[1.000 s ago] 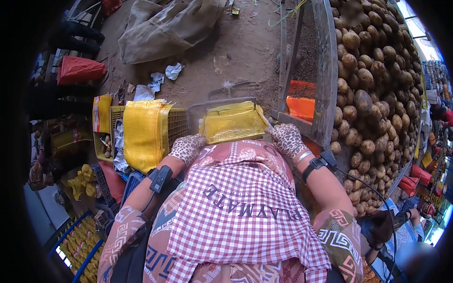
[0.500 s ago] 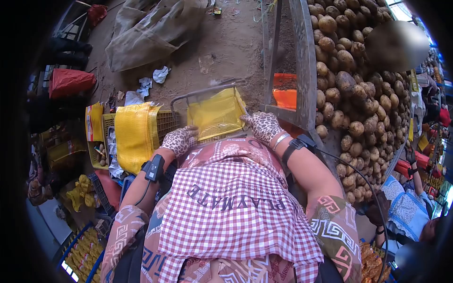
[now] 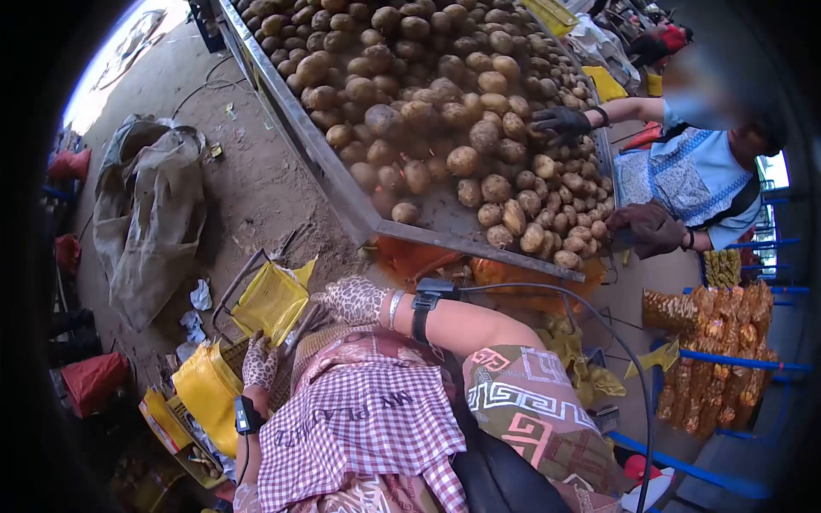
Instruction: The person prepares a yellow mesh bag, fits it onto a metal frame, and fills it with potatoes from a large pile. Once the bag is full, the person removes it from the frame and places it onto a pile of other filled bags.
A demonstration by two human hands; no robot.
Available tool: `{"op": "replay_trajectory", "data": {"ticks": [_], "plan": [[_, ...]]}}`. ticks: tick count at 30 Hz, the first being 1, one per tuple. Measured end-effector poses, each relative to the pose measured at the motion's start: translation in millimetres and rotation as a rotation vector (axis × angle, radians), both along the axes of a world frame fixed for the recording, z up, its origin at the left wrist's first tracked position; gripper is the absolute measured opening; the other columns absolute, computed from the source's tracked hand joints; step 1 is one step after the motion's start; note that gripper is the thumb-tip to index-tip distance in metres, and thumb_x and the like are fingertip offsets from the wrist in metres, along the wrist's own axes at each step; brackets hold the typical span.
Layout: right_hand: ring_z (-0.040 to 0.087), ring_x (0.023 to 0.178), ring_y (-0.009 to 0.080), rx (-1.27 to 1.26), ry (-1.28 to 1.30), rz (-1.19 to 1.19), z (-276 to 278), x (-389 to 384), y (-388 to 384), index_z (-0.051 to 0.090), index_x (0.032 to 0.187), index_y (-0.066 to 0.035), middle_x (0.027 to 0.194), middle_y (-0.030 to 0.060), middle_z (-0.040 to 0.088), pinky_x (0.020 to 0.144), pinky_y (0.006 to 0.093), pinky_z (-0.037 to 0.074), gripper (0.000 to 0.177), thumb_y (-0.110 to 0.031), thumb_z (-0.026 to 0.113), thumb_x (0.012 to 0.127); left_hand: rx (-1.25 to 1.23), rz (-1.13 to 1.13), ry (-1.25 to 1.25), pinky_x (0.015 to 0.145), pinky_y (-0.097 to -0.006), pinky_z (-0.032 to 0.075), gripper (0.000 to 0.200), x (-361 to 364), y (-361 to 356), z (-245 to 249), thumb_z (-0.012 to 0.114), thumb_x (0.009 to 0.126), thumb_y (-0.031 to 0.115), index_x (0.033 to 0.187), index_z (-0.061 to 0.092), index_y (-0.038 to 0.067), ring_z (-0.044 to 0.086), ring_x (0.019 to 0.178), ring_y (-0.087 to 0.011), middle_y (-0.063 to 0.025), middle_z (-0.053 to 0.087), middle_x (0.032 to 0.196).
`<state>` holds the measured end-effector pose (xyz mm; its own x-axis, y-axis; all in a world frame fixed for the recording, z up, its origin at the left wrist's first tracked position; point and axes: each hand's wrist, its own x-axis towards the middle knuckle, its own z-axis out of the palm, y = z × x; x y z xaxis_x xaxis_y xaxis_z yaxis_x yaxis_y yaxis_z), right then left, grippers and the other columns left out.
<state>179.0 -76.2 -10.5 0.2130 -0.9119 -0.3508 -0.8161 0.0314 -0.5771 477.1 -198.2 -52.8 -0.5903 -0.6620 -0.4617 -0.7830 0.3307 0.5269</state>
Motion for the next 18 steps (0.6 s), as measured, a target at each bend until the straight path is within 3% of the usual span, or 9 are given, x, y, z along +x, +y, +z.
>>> {"op": "replay_trajectory", "data": {"ticks": [2,8,10,12,13,14,16,18], "plan": [[0.061,0.102,0.0352,-0.053,-0.017,-0.183,-1.8,-15.3,36.5,0.05,0.135,-0.011,0.108,0.0195,0.063,0.088,0.0437,0.049,0.055,-0.02,0.062,0.083,0.039,-0.01,-0.072,0.108,-0.0356,0.036,0.042,-0.6,-5.8,-26.0,0.061,0.086,0.019,0.12,0.059,-0.005,0.045,0.13,-0.0322,-0.017,0.046,0.142],[0.061,0.105,0.0355,0.114,0.064,-0.633,10.3,-0.1,186.1,0.058,0.127,-0.009,0.117,0.021,0.062,0.09,0.0445,0.048,0.042,-0.024,0.054,0.088,-0.014,-0.157,-0.135,0.108,-0.0362,0.036,0.039,-3.0,-14.6,-23.8,0.058,0.088,0.024,0.115,0.063,-0.005,0.048,0.127,-0.0321,-0.0186,0.054,0.134],[0.059,0.11,0.0342,0.214,0.134,-0.697,27.0,7.9,226.8,0.058,0.126,-0.009,0.12,0.0199,0.061,0.094,0.0442,0.046,0.041,-0.026,0.054,0.089,-0.121,-0.124,-0.154,0.1,-0.0384,0.042,0.035,-10.3,-19.7,-5.6,0.057,0.091,0.024,0.112,0.064,-0.003,0.057,0.113,-0.0344,-0.0206,0.061,0.121],[0.058,0.111,0.0339,0.151,0.209,-0.778,20.9,8.2,267.4,0.059,0.125,-0.009,0.122,0.0193,0.06,0.095,0.044,0.045,0.04,-0.026,0.053,0.089,-0.236,-0.05,-0.086,0.094,-0.0396,0.046,0.032,-19.4,-14.5,31.2,0.057,0.091,0.022,0.109,0.064,-0.003,0.06,0.105,-0.035,-0.0212,0.064,0.112],[0.058,0.109,0.0346,0.127,0.235,-0.866,29.0,3.6,272.8,0.059,0.123,-0.008,0.119,0.0185,0.061,0.095,0.0444,0.045,0.039,-0.026,0.054,0.089,-0.337,-0.046,0.027,0.091,-0.0401,0.047,0.029,-13.2,-20.8,16.7,0.057,0.091,0.02,0.108,0.064,-0.003,0.061,0.1,-0.0342,-0.0206,0.064,0.106],[0.059,0.107,0.0338,0.069,0.324,-0.958,26.7,0.5,281.3,0.061,0.12,-0.007,0.117,0.017,0.062,0.095,0.0441,0.046,0.037,-0.025,0.055,0.089,-0.349,-0.099,0.066,0.091,-0.0406,0.047,0.029,-7.4,-30.5,3.8,0.058,0.09,0.018,0.11,0.064,-0.002,0.061,0.101,-0.0337,-0.0201,0.064,0.108],[0.061,0.103,0.0337,-0.156,0.347,-1.174,25.7,-22.5,287.2,0.062,0.116,-0.006,0.111,0.0169,0.064,0.092,0.0432,0.047,0.033,-0.021,0.058,0.087,-0.329,-0.139,0.106,0.092,-0.0403,0.047,0.029,-49.2,-9.0,35.6,0.058,0.09,0.017,0.113,0.063,0.0,0.061,0.103,-0.0345,-0.0194,0.064,0.111],[0.06,0.105,0.0328,-0.263,0.353,-1.301,26.9,-44.6,294.8,0.063,0.113,-0.004,0.112,0.0166,0.064,0.094,0.0426,0.046,0.032,-0.02,0.059,0.086,-0.371,-0.294,0.174,0.094,-0.0402,0.046,0.031,-89.8,7.3,36.9,0.058,0.09,0.016,0.116,0.062,0.001,0.06,0.106,-0.0343,-0.018,0.063,0.114]]}}
